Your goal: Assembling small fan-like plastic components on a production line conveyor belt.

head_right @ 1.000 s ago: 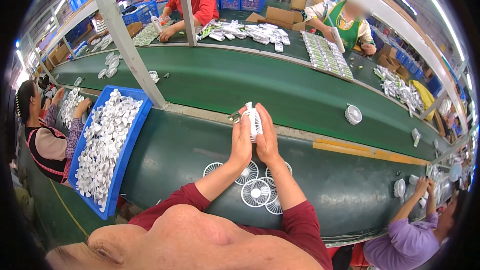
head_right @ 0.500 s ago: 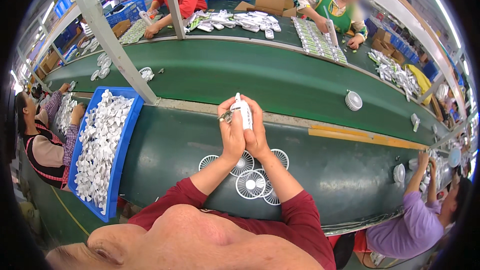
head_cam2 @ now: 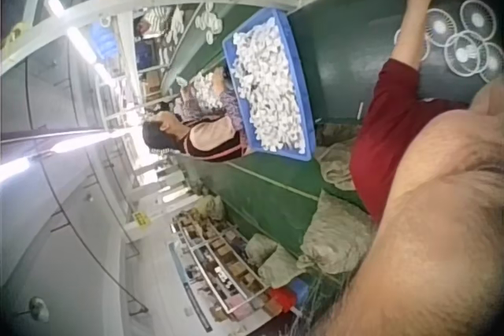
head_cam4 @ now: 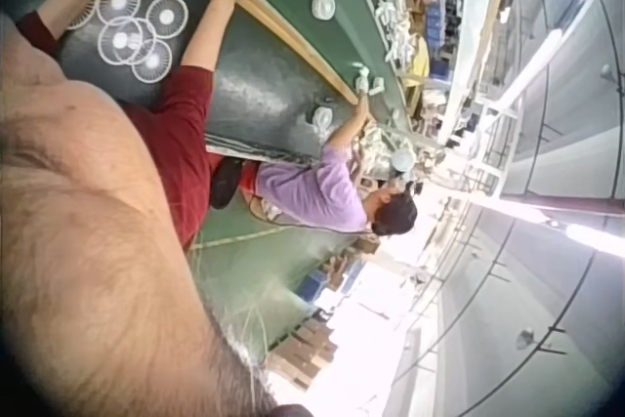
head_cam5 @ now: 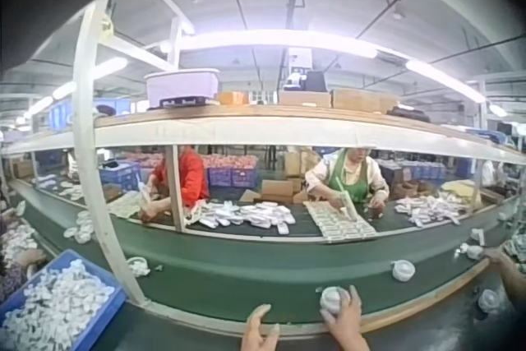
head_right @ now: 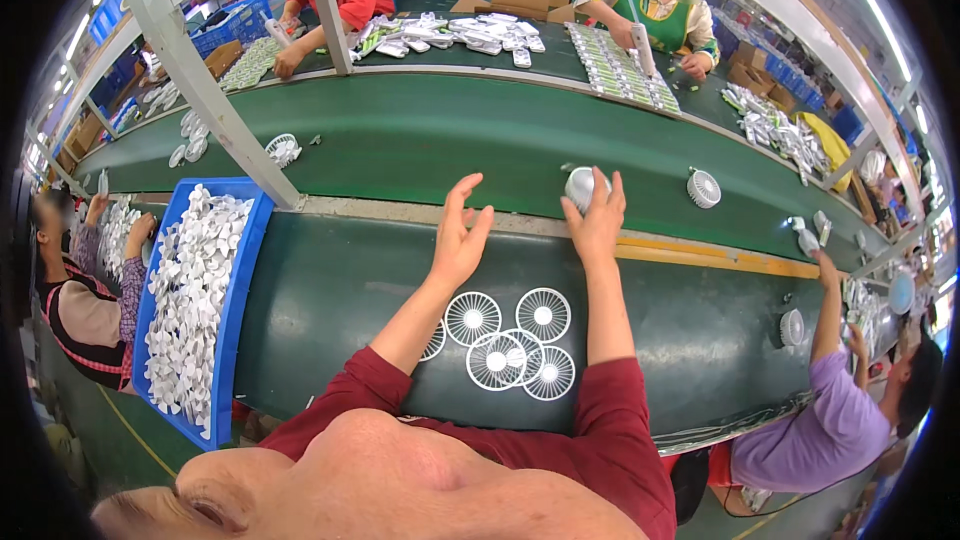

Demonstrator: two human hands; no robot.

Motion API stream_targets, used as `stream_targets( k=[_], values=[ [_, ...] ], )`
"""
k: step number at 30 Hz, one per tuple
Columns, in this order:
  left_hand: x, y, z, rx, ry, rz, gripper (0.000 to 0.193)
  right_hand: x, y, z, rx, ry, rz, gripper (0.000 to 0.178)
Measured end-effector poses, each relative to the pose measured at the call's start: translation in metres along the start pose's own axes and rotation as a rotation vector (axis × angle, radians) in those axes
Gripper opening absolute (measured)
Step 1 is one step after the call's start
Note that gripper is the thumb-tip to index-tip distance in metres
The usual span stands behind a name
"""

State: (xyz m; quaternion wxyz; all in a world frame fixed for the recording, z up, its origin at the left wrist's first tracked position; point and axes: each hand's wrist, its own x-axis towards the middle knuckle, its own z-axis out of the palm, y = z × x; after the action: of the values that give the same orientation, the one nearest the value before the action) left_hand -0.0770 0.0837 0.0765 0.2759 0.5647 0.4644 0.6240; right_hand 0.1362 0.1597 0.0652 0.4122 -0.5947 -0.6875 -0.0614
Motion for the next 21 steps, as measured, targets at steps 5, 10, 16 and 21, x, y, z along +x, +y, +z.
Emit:
stream_targets(
  k=[5,10,16,21],
  values=[
    [0.002,-0.015,-0.009,0.257,0.0,0.134,0.036,-0.062,-0.035,-0.052,0.453,-0.659,-0.223,0.06],
    [-0.008,-0.052,0.005,0.409,-0.029,0.189,0.033,-0.103,-0.067,-0.055,0.189,-0.726,-0.514,0.063],
    [-0.009,-0.065,0.0,0.455,-0.094,0.126,0.023,-0.108,-0.069,-0.039,0.254,-0.695,-0.45,0.043],
    [-0.006,-0.065,0.005,0.452,-0.131,0.109,0.02,-0.109,-0.062,-0.033,0.271,-0.564,-0.425,0.021]
  ],
)
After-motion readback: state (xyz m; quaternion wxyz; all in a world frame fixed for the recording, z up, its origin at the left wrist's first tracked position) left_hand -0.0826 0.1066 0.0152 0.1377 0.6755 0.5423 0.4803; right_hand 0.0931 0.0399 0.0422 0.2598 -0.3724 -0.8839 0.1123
